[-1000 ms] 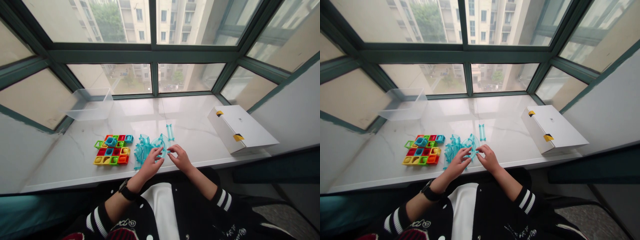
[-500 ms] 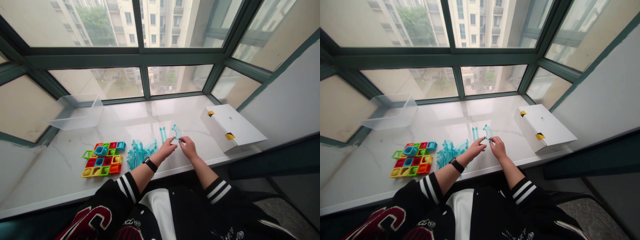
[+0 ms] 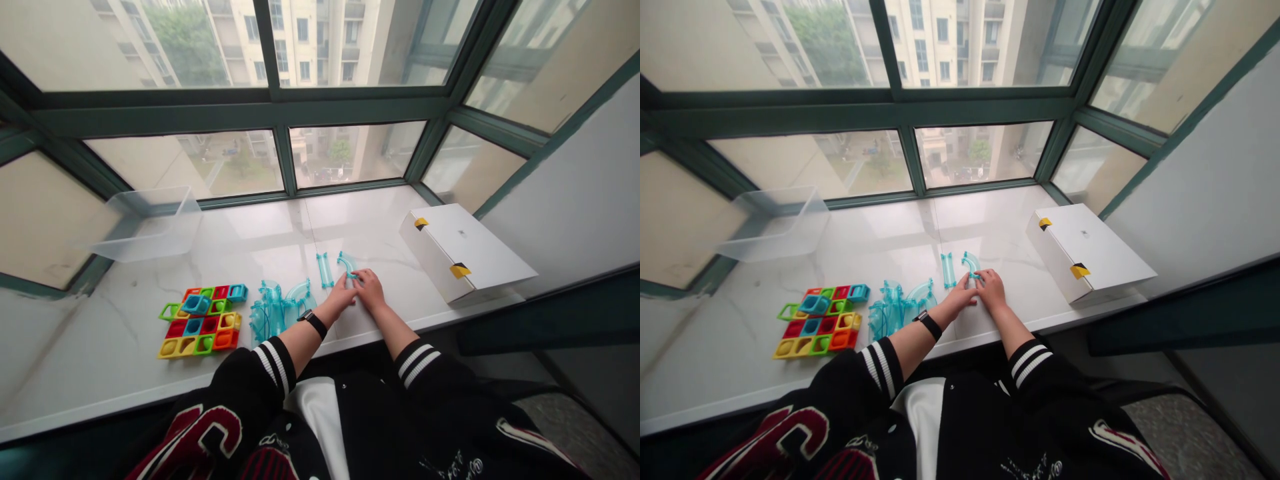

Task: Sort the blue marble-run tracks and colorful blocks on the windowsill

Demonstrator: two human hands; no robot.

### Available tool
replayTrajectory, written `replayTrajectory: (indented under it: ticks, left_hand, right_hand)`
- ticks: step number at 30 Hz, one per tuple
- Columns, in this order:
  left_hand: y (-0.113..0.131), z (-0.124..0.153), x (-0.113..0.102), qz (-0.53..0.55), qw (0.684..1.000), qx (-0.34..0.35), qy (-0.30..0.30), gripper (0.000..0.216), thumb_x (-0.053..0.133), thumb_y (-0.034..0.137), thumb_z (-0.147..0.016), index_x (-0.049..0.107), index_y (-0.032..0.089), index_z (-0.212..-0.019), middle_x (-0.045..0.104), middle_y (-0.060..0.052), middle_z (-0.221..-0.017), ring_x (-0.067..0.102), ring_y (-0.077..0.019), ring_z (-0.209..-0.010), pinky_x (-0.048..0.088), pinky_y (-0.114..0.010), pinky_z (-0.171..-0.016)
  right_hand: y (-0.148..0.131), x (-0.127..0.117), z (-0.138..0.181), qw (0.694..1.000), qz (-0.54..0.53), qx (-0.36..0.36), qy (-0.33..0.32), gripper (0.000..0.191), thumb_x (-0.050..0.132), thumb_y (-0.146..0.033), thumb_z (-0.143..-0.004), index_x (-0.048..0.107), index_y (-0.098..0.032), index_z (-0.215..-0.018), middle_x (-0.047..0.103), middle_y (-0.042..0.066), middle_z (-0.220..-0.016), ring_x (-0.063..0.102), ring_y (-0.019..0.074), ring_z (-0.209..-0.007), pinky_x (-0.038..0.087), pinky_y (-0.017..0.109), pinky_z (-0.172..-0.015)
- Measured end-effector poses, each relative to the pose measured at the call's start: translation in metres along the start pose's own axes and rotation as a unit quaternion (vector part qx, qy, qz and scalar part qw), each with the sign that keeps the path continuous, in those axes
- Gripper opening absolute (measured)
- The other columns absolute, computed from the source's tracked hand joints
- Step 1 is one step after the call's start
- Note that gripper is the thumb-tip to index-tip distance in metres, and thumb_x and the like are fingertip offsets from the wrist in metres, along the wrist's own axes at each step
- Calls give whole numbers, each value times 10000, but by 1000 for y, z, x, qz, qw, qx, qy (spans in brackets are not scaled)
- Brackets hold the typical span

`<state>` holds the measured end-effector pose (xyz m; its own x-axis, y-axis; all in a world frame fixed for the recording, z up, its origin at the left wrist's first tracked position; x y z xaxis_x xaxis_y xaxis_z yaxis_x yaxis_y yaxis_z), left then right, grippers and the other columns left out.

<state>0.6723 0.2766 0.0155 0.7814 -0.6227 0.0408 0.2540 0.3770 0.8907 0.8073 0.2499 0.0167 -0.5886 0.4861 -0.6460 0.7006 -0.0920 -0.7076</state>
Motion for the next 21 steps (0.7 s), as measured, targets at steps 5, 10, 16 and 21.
replayTrajectory:
  ticks: [5,10,16,21]
  left_hand:
    - [-5,-6,0,-8,1000,9,-1,1025,704,254,-783,220,233,-1685,351,-178,-1683,634,-247,-1166,622,-280,-766]
    - [-8,-10,1,-27,1000,15,6,1009,693,248,-791,222,229,-1683,355,-177,-1684,646,-235,-1121,624,-279,-747]
    - [1,-6,-5,-74,996,43,17,942,692,224,-805,294,201,-1659,412,-185,-1642,672,-225,-1036,625,-360,-857]
    - [57,16,-33,-304,910,272,72,564,616,131,-870,620,188,-1432,605,-140,-1457,599,-291,-1213,464,-481,-1148]
  right_hand:
    - [0,0,2,1000,-3,-7,8,305,551,-202,-922,791,-251,-1104,698,104,-1069,645,291,-1044,511,451,-1004]
    - [0,0,1,1000,11,-6,7,293,553,-172,-915,791,-264,-1060,705,92,-1054,642,283,-1045,506,436,-1010]
    - [-1,-1,2,1000,11,-13,9,282,555,-169,-918,790,-262,-1044,701,90,-1037,644,280,-1030,504,426,-997]
    - [-1,-1,3,1000,9,-14,16,282,546,-180,-934,785,-274,-1051,700,72,-1026,650,262,-1019,506,407,-981]
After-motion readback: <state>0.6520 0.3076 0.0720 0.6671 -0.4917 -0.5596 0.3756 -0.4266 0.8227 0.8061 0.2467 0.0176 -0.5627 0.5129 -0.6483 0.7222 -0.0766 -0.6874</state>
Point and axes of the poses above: each hand's wrist, its own z-axis away from the middle knuckle, its own x-axis out of the palm, y = z × x, the point moved 8 cm from there along -z, towards the middle knuckle
